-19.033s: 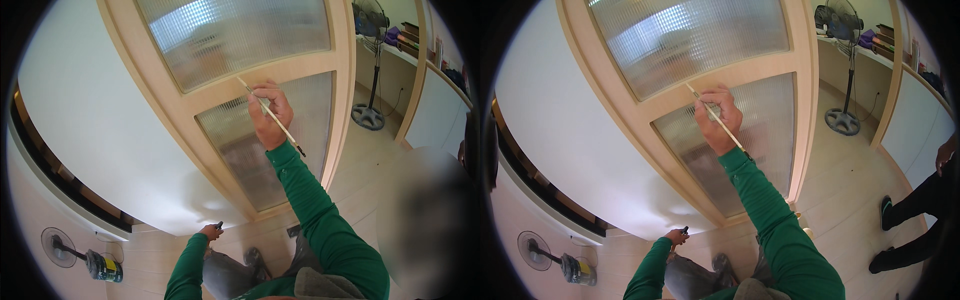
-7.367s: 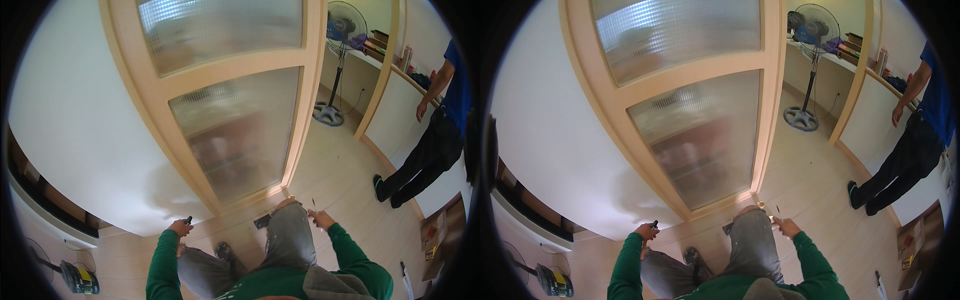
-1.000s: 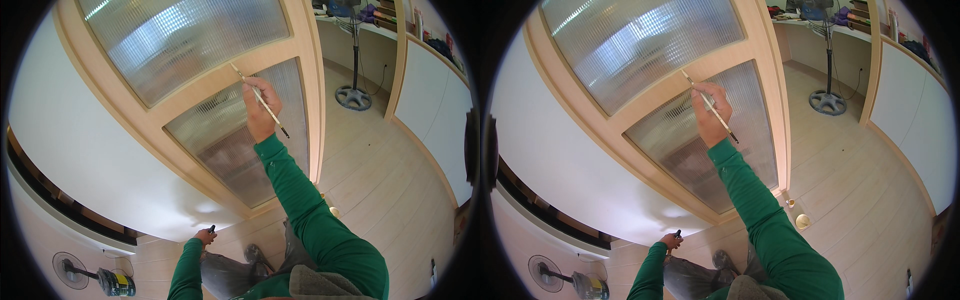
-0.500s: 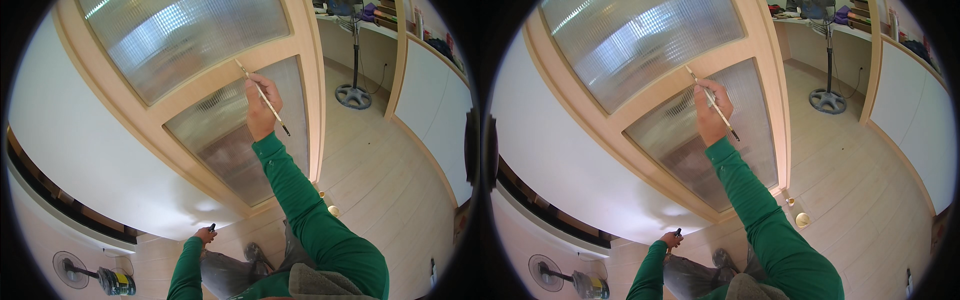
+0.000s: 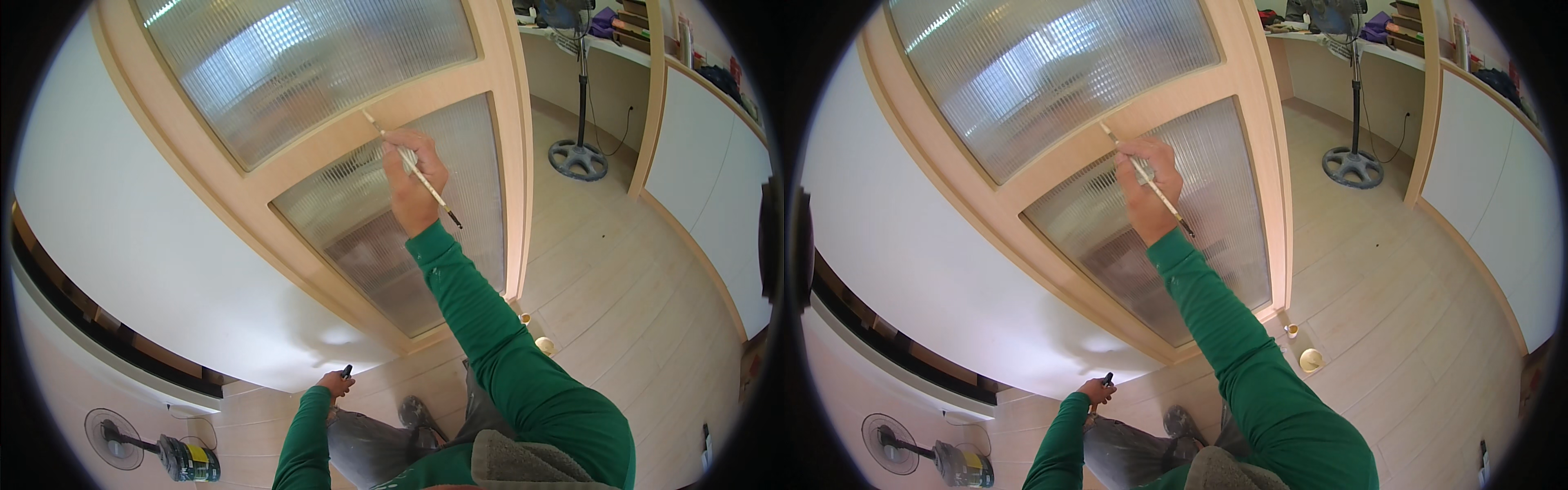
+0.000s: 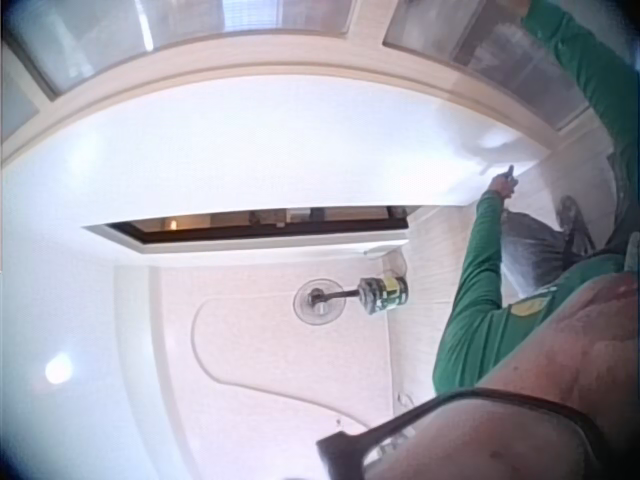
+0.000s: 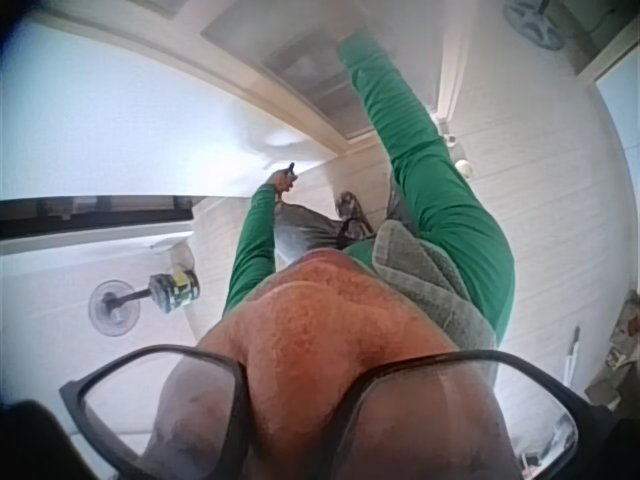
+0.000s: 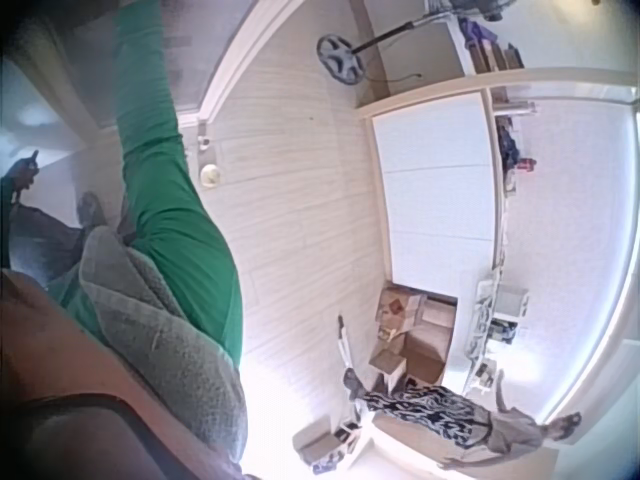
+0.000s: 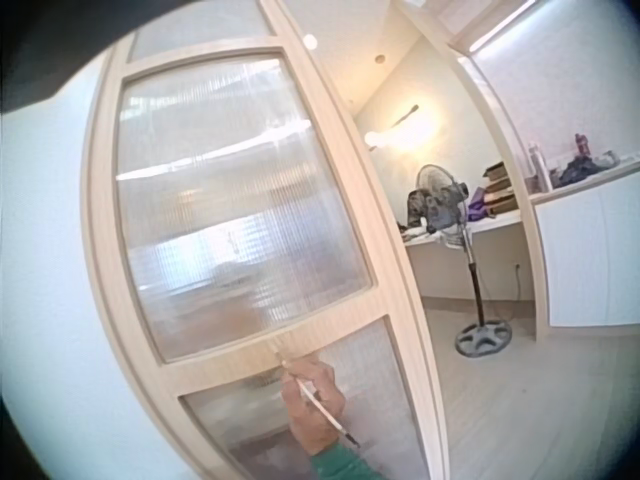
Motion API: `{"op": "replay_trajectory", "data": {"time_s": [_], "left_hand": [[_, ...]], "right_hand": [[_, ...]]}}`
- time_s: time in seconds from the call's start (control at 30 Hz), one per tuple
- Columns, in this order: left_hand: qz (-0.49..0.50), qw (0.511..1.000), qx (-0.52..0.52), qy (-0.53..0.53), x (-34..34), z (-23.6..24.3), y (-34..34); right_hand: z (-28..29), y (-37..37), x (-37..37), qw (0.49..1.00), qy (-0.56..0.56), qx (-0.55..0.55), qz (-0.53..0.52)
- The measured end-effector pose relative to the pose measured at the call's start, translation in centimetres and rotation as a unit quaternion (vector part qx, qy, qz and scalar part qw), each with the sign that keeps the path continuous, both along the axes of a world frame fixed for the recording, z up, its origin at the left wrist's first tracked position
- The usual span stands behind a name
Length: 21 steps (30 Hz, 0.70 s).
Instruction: The person paints the wooden frame of a door with frosted glass panels using a small brush and a container of light-colored paint. They repeatedly dip the brush into the paint and apply it to the frame sections between the glass panels.
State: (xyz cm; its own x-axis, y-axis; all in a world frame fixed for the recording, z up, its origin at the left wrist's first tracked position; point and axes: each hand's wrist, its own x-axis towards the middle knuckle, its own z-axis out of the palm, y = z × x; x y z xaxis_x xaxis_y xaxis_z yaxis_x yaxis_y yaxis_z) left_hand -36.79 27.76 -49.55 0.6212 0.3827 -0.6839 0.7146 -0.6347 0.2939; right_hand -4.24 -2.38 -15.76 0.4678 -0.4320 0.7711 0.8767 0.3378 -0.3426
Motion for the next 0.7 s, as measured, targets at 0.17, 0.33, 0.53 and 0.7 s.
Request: {"op": "replay_trajectory", "data": {"time_s": [0.17,0.33,0.53,0.7], "left_hand": [[-0.001,1.0,-0.002,-0.015,-0.2,0.2,-0.2],[0.001,1.0,0.002,-0.013,-0.2,0.1,-0.1],[-0.004,1.0,-0.004,-0.025,-0.2,0.1,0.0],[0.001,1.0,0.0,-0.021,-0.2,0.2,-0.2]], "right_hand": [[-0.1,0.2,-0.9,0.996,0.059,0.026,0.068],[0.2,0.6,-0.9,1.0,-0.019,-0.009,0.006],[0.2,0.6,-1.7,0.996,0.055,0.027,0.066],[0.2,1.0,-1.4,1.0,-0.014,-0.014,0.011]]}}
